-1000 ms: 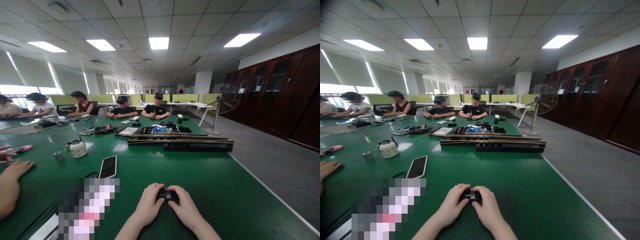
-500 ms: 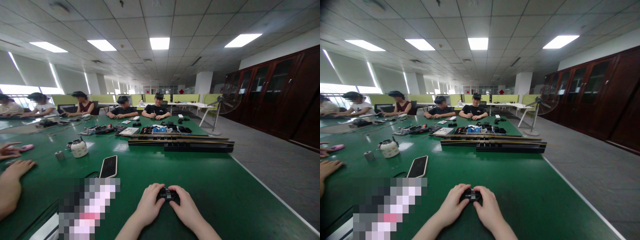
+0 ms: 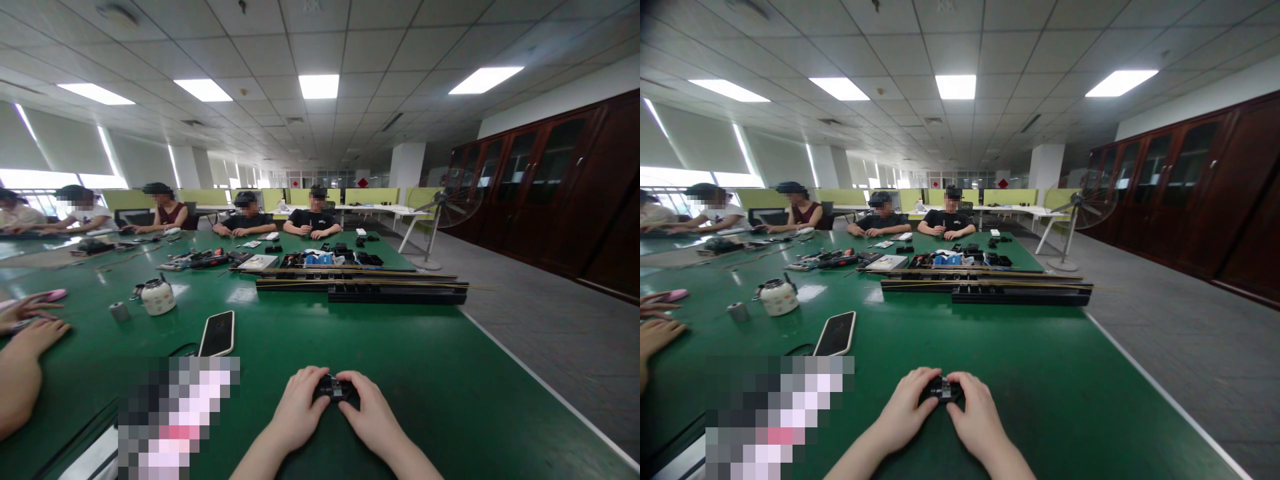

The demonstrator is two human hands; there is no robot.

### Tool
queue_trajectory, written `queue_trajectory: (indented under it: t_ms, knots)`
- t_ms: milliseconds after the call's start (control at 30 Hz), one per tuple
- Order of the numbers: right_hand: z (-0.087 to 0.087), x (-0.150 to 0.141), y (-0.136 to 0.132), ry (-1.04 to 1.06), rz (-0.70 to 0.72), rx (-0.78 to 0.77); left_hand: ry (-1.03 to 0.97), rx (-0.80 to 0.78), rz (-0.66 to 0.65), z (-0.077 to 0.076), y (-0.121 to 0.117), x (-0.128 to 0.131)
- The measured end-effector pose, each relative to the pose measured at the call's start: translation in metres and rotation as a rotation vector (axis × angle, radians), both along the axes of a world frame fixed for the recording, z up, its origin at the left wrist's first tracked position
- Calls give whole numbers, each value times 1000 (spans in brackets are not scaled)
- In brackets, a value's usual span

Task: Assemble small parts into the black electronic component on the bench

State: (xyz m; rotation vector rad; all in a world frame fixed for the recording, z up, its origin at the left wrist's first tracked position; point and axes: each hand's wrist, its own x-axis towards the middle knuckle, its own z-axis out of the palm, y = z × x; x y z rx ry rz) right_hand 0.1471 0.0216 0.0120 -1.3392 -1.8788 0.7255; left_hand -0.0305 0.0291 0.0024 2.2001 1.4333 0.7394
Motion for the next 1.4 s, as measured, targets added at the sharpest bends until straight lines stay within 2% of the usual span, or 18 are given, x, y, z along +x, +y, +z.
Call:
queue_trajectory:
  t_ms: [1400]
  knots:
    - [6,-1,-2,-13,16,-8,-17,6,1,-2,0,0]
